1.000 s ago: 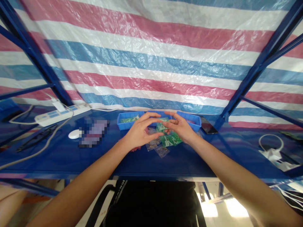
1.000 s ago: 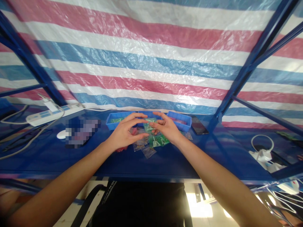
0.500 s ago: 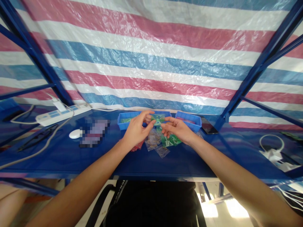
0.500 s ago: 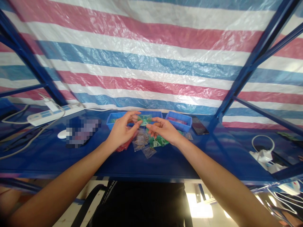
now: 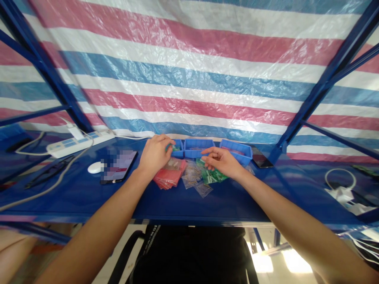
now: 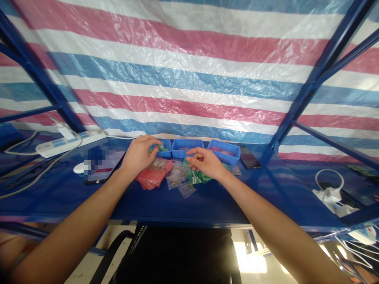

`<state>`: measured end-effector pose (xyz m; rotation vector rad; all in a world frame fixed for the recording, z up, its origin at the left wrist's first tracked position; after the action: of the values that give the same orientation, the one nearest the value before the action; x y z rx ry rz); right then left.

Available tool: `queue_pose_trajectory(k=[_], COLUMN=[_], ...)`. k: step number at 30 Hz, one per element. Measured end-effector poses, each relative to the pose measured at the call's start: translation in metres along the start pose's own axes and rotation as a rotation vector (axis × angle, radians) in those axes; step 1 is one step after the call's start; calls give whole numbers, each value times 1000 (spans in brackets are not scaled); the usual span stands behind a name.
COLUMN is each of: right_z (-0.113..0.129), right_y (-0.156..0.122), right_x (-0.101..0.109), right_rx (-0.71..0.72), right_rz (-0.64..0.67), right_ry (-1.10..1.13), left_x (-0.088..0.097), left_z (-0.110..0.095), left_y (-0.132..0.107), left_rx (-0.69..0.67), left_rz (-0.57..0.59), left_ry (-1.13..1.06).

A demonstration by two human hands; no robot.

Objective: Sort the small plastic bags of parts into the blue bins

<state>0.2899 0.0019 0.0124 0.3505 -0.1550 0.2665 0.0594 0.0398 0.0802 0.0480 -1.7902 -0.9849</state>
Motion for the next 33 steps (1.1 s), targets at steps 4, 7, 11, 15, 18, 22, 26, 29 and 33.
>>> queue_pose_trajectory(k=[4,7,11,15,18,22,26,29,33], right_z=[1,2,4,4,6,6,6,7,7], right_y=[-1,-2,-3,-3,-3,-4,-4,-4,-4], right_x=[-2,-4,-6,-6,-6,-6,-6,-7,-7], right_rx=[13,30,42,46,58,55,54,52,48], right_rz=[22,39,45,44,49,50,56,61,57], right_ry=[-60,-91,-113,-116,-133,-153,-156,-160,-149], left_x=[-27,-30,-13,-5,-23,-37,-36,-35,-29], left_z=[8,5,-15,-51,-72,-81,-74,-68,-65], left_y=[-5,-7,-4,-7,-18,-24,-22,-20,-16], left_rx=[1,5,-60,-239,-336,-373,-312,-266,-235], left_rz=[155,173,108,158,345,375,325,312,270], left_ry=[-31,-61,-135,-266,-293,-248,-290,-332,-353])
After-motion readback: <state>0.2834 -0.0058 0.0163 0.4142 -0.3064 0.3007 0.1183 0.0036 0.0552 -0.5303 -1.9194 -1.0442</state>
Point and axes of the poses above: each hand's wrist, its own y-axis towards the middle knuckle, its own x-axis out of the back of the hand, z = x × y, the point moved 9 cm from there along y, towards the middle knuckle, and after that the axes turned 3 degrees about x, right-handed, at the moved point
